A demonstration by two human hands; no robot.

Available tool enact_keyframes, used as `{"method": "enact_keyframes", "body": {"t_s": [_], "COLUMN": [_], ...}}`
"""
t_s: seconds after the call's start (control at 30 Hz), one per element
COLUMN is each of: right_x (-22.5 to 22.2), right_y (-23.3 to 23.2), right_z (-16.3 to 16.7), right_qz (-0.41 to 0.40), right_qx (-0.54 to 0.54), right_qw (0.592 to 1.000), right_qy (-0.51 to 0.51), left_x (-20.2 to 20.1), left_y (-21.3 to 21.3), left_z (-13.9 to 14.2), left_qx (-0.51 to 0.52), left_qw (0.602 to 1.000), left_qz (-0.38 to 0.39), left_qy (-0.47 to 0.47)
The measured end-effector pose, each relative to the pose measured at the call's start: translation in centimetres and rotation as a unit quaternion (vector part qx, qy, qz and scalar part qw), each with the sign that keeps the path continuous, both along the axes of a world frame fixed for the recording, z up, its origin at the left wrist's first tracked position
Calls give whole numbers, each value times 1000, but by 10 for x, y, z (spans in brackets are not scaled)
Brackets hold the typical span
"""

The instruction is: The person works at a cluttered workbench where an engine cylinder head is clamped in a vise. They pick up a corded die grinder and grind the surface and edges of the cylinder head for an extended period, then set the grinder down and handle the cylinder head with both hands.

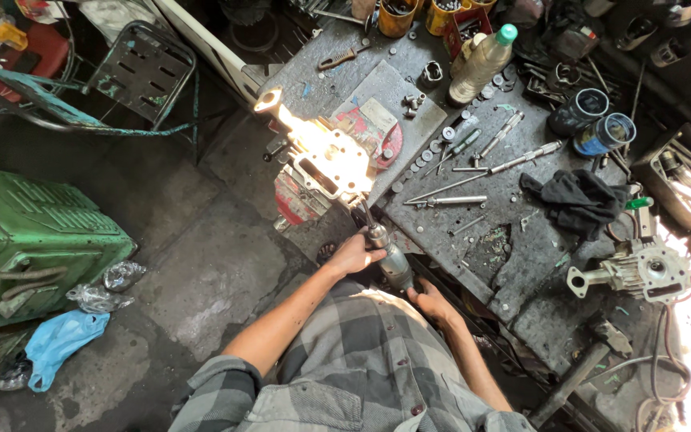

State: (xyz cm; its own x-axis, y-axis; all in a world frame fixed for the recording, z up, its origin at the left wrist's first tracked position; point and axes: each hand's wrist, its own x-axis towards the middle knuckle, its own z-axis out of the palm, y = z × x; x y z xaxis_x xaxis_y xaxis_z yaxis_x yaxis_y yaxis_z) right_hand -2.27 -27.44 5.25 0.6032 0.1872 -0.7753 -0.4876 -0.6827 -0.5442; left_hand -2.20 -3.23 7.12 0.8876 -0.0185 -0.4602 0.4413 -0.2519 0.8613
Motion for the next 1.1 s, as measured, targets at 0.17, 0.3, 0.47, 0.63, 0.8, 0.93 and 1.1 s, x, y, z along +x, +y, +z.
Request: {"method": "enact_keyframes", "body": {"t_s": [0.17,0.3,0.47,0.63,0.8,0.93,1.1], "right_x": [-1,0,1,2,4,4,4], "right_y": [1,1,0,-1,0,0,-2], "right_z": [0,0,-1,-2,-2,-1,-2], "right_qz": [6,4,20,19,21,12,40], "right_qx": [2,6,2,10,11,8,21], "right_qw": [1000,1000,1000,1000,1000,1000,999], "right_qy": [-1,4,-1,3,3,0,-23], "left_x": [0,-1,-1,0,0,0,2], "left_y": [1,0,1,1,1,1,0], "left_z": [2,3,2,0,0,2,-1], "left_qx": [23,-29,-6,-8,-51,-1,80], "left_qw": [1000,1000,1000,1000,998,1000,996], "left_qz": [-19,2,0,4,18,9,-37], "left_qy": [5,-3,12,-10,-9,-6,-16]}}
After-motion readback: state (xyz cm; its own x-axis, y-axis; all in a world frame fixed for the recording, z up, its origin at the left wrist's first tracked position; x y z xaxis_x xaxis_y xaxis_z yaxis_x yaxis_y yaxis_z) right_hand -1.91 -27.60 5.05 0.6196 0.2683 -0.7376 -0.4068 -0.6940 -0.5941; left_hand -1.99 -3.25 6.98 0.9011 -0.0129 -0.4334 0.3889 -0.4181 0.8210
